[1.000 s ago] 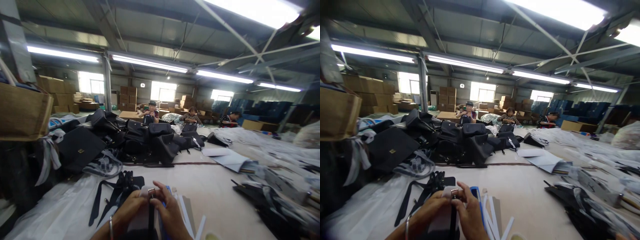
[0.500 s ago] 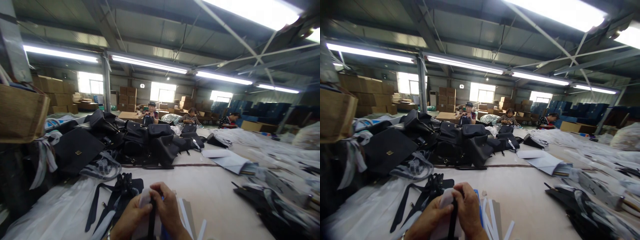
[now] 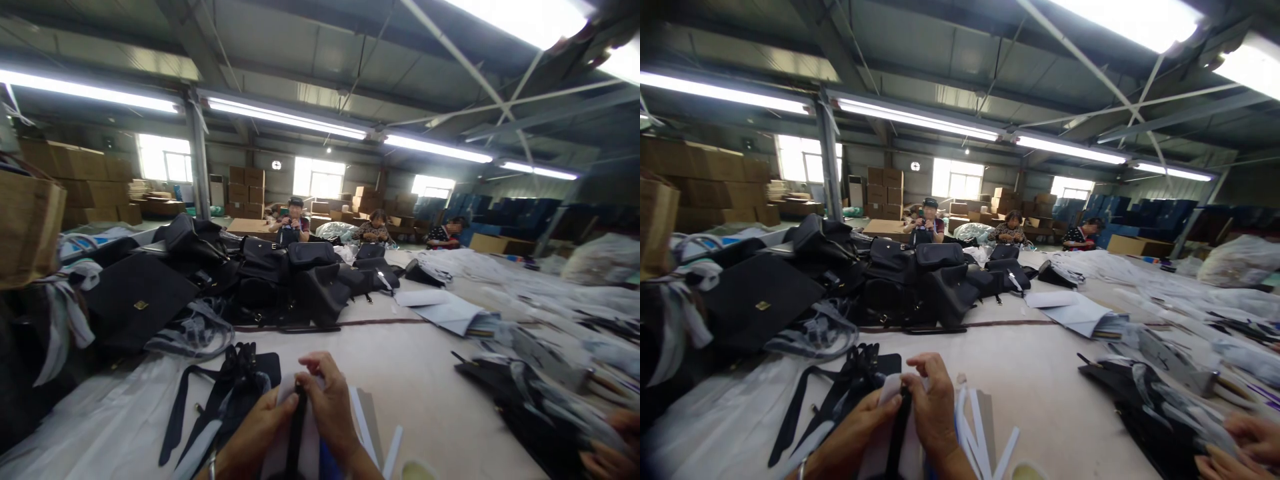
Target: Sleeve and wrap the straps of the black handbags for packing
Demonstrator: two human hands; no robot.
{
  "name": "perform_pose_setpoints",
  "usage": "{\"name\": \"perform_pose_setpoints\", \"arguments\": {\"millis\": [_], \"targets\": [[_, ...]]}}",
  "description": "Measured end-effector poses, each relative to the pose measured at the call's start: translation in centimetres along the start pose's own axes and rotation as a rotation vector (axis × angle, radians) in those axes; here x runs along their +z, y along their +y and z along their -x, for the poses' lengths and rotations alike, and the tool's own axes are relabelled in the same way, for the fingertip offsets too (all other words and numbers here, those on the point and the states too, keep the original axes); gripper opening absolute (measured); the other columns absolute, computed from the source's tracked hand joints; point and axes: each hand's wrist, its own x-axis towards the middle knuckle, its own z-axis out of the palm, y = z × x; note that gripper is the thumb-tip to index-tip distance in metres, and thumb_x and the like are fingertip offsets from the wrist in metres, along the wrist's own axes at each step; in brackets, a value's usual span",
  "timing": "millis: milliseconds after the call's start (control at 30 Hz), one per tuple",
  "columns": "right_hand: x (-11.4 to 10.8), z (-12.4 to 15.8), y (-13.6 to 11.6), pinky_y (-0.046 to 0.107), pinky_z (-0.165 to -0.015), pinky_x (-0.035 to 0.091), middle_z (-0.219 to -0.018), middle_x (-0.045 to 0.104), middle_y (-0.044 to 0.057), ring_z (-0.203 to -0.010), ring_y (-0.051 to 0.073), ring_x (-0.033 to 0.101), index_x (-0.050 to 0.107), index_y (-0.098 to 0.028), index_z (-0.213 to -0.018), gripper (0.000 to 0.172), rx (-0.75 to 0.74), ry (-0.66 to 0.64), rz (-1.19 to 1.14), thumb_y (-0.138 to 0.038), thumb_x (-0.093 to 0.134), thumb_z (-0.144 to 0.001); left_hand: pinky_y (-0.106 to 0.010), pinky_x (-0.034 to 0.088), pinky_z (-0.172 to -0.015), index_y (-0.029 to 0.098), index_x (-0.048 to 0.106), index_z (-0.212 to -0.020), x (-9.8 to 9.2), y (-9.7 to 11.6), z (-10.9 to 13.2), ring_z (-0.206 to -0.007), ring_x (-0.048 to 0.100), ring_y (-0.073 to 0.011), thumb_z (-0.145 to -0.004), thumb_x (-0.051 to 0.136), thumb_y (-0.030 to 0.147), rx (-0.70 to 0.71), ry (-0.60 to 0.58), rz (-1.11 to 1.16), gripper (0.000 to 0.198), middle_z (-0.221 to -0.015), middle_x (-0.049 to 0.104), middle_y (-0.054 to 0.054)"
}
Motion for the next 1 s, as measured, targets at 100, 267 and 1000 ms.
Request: {"name": "perform_pose_setpoints", "arguments": {"millis": [100, 267, 1000], "targets": [[-0.2, -0.2, -0.1, 0.029, -0.085, 0.045, -0.095, 0.069, 0.002, -0.093, 0.019, 0.063, 0.066, -0.021, -0.101, 0.017, 0.131, -0.086, -0.027, -0.022, 0.061, -0.085, -0.036, 0.048, -0.086, 0.016, 0.069, -0.116, -0.1, 1.1, -0.1, -0.090, 0.068, -0.0275, -0.077, 0.073, 0.045, -0.002, -0.005, -0.076, 0.048, -0.093, 0.075, -0.010], [-0.5, -0.3, -0.4, 0.028, -0.076, 0.044, -0.080, 0.068, 0.001, -0.082, 0.019, 0.064, 0.067, -0.020, -0.083, 0.015, 0.156, -0.152, 0.044, -0.026, 0.056, -0.089, -0.038, 0.043, -0.099, 0.015, 0.073, -0.106, 0.1, 1.7, -0.4, -0.102, 0.064, -0.0305, -0.070, 0.079, 0.045, 0.023, 0.021, -0.153, 0.048, -0.096, 0.076, -0.009], [0.0, -0.1, -0.7, 0.028, -0.074, 0.041, -0.081, 0.065, 0.002, -0.082, 0.019, 0.060, 0.062, -0.020, -0.080, 0.012, 0.098, 0.014, 0.189, -0.022, 0.053, -0.089, -0.034, 0.050, -0.082, 0.011, 0.068, -0.113, 2.2, -2.6, -1.1, -0.093, 0.066, -0.0286, -0.076, 0.072, 0.051, 0.094, 0.245, -0.049, 0.054, -0.098, 0.075, -0.011]]}}
